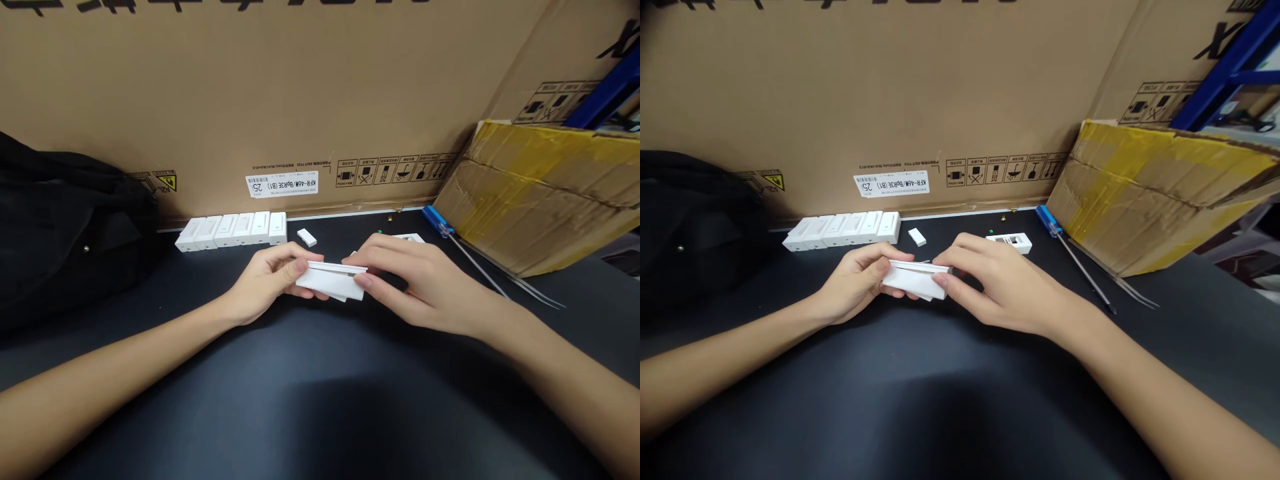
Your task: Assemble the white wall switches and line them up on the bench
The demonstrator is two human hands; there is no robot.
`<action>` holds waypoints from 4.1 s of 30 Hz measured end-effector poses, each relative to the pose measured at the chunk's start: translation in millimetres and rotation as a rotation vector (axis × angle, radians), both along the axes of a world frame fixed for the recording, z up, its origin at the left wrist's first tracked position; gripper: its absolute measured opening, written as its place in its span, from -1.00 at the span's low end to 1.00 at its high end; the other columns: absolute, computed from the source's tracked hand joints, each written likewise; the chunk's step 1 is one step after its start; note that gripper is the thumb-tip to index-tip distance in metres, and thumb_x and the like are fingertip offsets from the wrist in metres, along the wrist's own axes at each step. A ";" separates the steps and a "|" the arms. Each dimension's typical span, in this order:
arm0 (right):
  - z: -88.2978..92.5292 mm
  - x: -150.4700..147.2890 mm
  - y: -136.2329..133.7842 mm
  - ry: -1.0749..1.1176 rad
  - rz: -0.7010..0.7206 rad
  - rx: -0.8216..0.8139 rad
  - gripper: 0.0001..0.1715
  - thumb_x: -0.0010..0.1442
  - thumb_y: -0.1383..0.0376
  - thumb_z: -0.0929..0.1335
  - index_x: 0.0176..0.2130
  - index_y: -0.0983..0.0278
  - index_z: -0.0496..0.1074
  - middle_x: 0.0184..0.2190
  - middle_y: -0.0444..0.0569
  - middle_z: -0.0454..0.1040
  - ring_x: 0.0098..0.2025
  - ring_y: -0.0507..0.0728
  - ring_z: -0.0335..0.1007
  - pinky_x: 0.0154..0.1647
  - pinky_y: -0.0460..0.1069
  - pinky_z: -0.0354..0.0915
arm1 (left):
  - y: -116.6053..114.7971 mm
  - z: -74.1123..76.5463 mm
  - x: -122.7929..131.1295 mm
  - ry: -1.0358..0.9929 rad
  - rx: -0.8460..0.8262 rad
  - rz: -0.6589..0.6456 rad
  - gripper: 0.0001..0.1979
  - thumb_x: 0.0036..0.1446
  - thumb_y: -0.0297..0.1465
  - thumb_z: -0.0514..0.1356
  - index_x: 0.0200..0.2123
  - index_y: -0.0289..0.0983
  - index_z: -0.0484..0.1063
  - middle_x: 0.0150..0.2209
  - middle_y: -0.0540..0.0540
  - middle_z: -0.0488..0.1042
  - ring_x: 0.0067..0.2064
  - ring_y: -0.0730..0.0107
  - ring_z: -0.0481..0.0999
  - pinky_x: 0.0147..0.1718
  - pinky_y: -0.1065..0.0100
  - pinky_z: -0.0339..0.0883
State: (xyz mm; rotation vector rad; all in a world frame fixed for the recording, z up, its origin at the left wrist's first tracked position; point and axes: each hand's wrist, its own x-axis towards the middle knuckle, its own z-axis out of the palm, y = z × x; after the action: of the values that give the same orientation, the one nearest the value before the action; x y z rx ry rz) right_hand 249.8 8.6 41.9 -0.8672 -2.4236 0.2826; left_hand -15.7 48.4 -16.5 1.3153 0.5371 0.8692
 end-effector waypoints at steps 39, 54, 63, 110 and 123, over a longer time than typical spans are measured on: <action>-6.5 -1.4 -1.0 -0.238 -0.156 0.138 -0.53 0.40 -0.06 0.38 -0.10 0.31 0.51 -0.24 0.03 0.51 -0.27 0.18 0.41 -0.33 0.04 0.21 | 1.2 3.9 3.5 -0.013 -0.115 0.019 -0.59 0.13 -0.25 0.54 -0.05 -0.30 0.56 -0.26 -0.12 0.73 -0.30 0.33 0.77 -0.27 0.56 0.63; -2.6 -8.2 -2.7 0.011 -0.144 -0.241 -0.42 0.47 -0.09 0.22 -0.44 0.21 0.24 -0.51 -0.14 0.34 -0.49 0.04 0.21 -0.40 -0.01 0.08 | -3.2 4.4 0.5 0.133 0.025 -0.194 -0.47 0.28 0.08 0.31 -0.22 -0.26 0.25 -0.34 -0.19 0.71 -0.41 0.26 0.74 -0.50 0.51 0.54; -3.5 -9.7 -1.8 0.076 -0.101 -0.363 -0.41 0.49 -0.10 0.19 -0.41 0.23 0.28 -0.49 -0.14 0.34 -0.46 0.03 0.21 -0.40 0.00 0.11 | -4.5 3.2 0.6 0.155 0.101 -0.173 -0.46 0.33 0.13 0.21 -0.23 -0.26 0.26 -0.36 -0.16 0.69 -0.41 0.30 0.73 -0.48 0.49 0.51; -2.3 -0.8 -1.5 -0.195 -0.043 -0.479 -0.68 0.41 0.03 0.36 -0.08 0.21 0.50 -0.22 -0.08 0.53 -0.22 0.10 0.40 -0.25 0.01 0.22 | -14.4 14.4 9.7 0.607 0.284 -0.048 -0.55 0.43 0.04 0.12 -0.11 -0.25 0.44 -0.52 0.05 0.51 -0.56 0.50 0.46 -0.52 0.49 0.32; -1.9 -2.3 0.4 -0.202 -0.035 -0.562 -0.61 0.46 -0.02 0.31 -0.04 0.22 0.48 -0.28 -0.12 0.52 -0.28 0.07 0.39 -0.30 -0.01 0.19 | -11.6 18.1 7.7 0.675 0.360 -0.137 -0.66 0.45 -0.07 0.12 -0.01 -0.21 0.44 -0.44 0.06 0.52 -0.48 0.48 0.48 -0.43 0.44 0.32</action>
State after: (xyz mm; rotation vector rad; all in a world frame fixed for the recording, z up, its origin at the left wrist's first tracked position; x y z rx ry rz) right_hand 247.5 9.0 40.0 -1.2214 -2.5462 0.9346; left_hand -8.1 36.8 1.5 1.9668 0.8226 0.3980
